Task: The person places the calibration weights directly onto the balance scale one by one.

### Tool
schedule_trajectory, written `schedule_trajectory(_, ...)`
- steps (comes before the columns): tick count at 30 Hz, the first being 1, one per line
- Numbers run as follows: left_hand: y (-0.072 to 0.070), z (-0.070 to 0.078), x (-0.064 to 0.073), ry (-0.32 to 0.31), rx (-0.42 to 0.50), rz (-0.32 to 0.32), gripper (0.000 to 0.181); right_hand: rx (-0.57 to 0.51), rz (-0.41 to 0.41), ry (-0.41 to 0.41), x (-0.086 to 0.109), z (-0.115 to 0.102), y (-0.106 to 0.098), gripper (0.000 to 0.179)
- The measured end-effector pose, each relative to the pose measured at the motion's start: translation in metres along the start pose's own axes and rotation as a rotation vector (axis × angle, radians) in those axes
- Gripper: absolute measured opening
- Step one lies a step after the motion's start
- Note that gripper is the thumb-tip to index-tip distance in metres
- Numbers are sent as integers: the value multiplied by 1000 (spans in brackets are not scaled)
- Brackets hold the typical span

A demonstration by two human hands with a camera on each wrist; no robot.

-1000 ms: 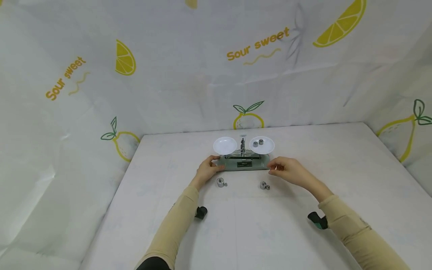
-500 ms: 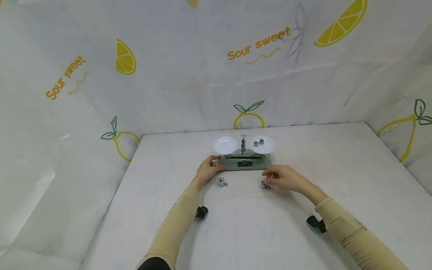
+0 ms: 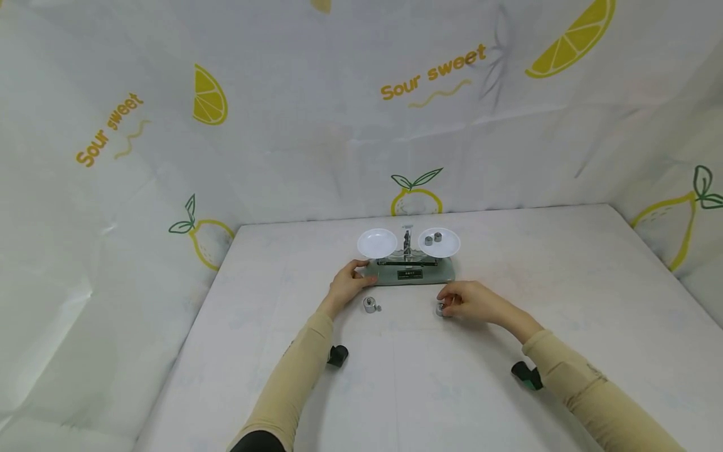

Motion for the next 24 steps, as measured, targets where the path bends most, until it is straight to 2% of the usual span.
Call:
schedule_trajectory(11, -1, 2, 0, 5, -24, 9, 52, 53, -28, 1, -1, -6, 3, 20)
schedule_trajectory(24, -1, 2, 2, -5, -28, 12, 52, 93, -24, 1, 0, -5, 2, 17)
Point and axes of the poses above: each hand's wrist, its own x-axis away from the middle knuckle, its own y-axis out of the palm, z = x × y, the point moved 9 cm from there along -x, towards the middle knuckle, and after that the axes turned 13 degrees about -z, right-handed, at the moved point
